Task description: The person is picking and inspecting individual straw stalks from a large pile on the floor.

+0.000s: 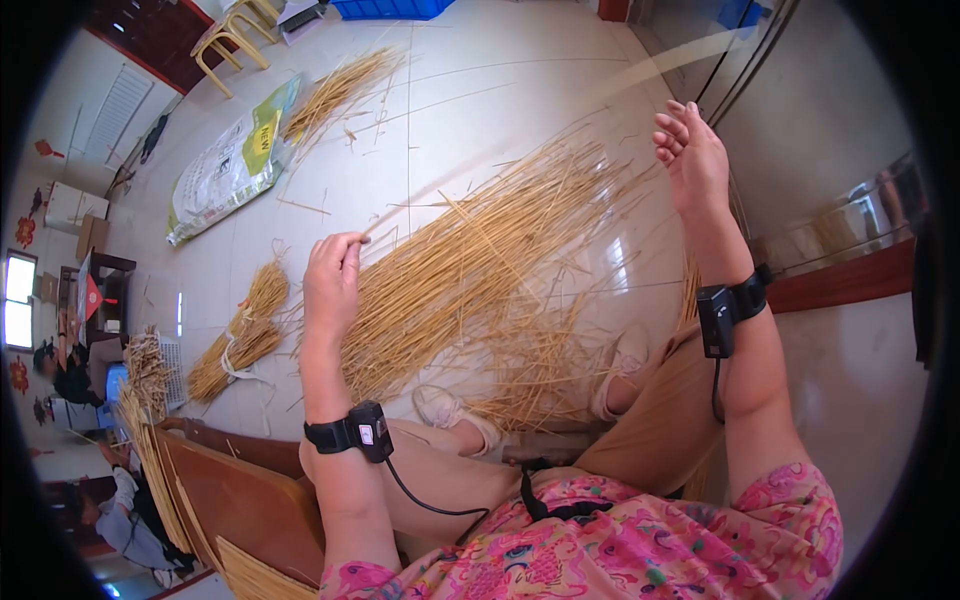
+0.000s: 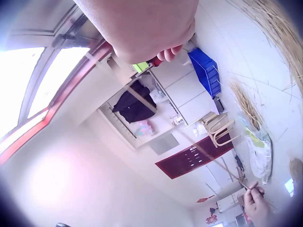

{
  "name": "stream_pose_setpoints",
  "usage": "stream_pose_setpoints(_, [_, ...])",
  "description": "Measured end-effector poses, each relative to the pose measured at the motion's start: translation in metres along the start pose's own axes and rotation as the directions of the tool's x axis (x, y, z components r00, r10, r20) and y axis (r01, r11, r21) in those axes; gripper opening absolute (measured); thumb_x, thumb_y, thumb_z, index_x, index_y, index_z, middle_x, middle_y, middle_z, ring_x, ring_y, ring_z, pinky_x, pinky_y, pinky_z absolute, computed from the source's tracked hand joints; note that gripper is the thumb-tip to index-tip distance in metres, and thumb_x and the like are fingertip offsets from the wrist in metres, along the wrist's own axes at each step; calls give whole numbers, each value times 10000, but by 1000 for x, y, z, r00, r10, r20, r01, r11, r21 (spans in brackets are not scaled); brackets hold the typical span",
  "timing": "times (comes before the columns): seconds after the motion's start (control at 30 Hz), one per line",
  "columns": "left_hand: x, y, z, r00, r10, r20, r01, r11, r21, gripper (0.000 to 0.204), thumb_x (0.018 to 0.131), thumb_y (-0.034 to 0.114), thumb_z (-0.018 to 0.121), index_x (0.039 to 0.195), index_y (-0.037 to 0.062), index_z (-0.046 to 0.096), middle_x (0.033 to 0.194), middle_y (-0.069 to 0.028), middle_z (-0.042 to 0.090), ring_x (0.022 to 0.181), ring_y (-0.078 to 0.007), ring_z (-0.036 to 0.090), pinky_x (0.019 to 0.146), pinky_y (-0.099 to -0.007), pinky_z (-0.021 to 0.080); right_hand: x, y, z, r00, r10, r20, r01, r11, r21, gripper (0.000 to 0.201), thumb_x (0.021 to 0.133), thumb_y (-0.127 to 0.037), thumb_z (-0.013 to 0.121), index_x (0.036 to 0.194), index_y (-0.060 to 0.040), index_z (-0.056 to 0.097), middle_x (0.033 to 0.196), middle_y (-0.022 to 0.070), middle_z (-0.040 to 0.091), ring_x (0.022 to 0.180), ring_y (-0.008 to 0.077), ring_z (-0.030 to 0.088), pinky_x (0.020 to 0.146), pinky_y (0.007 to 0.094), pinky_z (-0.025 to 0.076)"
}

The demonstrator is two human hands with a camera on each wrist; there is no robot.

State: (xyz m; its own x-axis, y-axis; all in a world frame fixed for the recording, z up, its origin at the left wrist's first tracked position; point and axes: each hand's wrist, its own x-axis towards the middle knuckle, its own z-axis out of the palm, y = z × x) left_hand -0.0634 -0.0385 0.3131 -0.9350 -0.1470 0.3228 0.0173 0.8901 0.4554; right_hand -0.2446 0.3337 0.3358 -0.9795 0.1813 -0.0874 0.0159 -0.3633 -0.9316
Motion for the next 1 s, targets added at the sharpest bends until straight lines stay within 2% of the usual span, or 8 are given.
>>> stream_pose_setpoints(0.03, [1, -1, -1, 1000, 0, -30, 0, 1000, -1, 183, 898, 59, 490, 1055, 29, 579, 792, -86, 582, 781, -222, 551, 701, -319, 453, -6, 0, 5, 997, 27, 73, -26, 1000, -15, 270, 969, -260, 444, 1003, -19, 560, 798, 45, 605, 615, 86, 542, 537, 210, 439])
stream_pose_setpoints(0.13, [10, 7, -3, 955, -215, -205, 104, 890, -444, 206, 947, 93, 437, 1083, 32, 579, 732, -28, 550, 660, -124, 502, 616, -244, 422, -31, 18, 20, 947, 142, 286, -85, 976, -201, 291, 966, -256, 444, 1043, -1, 564, 820, 55, 616, 626, 85, 544, 553, 208, 444])
stream_pose_setpoints(0.23, [22, 18, -24, 888, -300, -349, -31, 719, -694, 263, 984, 151, 397, 1162, -1, 517, 711, 5, 492, 573, -41, 359, 516, -172, 296, -64, 40, 37, 837, 314, 448, -127, 908, -399, 278, 956, -235, 455, 1046, 1, 569, 850, 70, 621, 651, 94, 557, 562, 215, 460])
stream_pose_setpoints(0.33, [23, 20, -37, 897, -345, -277, -150, 351, -924, 282, 989, 171, 393, 1202, 1, 464, 688, 5, 464, 549, -32, 305, 481, -172, 259, -90, 57, 47, 646, 453, 614, -47, 827, -560, 286, 952, -241, 480, 1077, 1, 565, 900, 68, 629, 693, 86, 577, 585, 218, 476])
stream_pose_setpoints(0.5, [25, 12, -10, 892, -451, -16, -49, -62, -997, 225, 990, 206, 387, 1131, 55, 476, 656, 37, 385, 510, -38, 271, 446, -187, 237, -122, 92, 48, 430, 536, 726, 145, 753, -642, 316, 929, -228, 522, 1117, 20, 576, 897, 96, 646, 705, 113, 605, 628, 262, 500])
stream_pose_setpoints(0.6, [23, 16, 17, 924, -361, 126, 42, -232, -972, 223, 989, 209, 389, 1130, 59, 475, 661, 39, 391, 510, -41, 271, 445, -187, 236, -135, 101, 47, 307, 558, 771, 169, 765, -621, 310, 922, -208, 536, 1136, 13, 575, 880, 85, 647, 663, 102, 600, 625, 257, 499])
stream_pose_setpoints(0.8, [23, 41, 40, 913, -363, 185, 148, -128, -981, 251, 992, 218, 385, 1174, 60, 455, 679, 19, 388, 520, -41, 273, 450, -182, 249, -154, 116, 47, 152, 563, 812, -62, 826, -561, 166, 903, -135, 558, 1000, -2, 580, 798, 29, 624, 579, 73, 555, 544, 219, 460])
stream_pose_setpoints(1.0, [20, 48, 55, 946, -226, 231, 215, -93, -972, 330, 984, 252, 402, 1250, 58, 425, 844, -30, 504, 697, -79, 442, 587, -219, 381, -159, 117, 46, 140, 577, 805, -71, 816, -573, 111, 904, -129, 551, 862, -27, 554, 729, 29, 610, 590, 76, 577, 530, 234, 463])
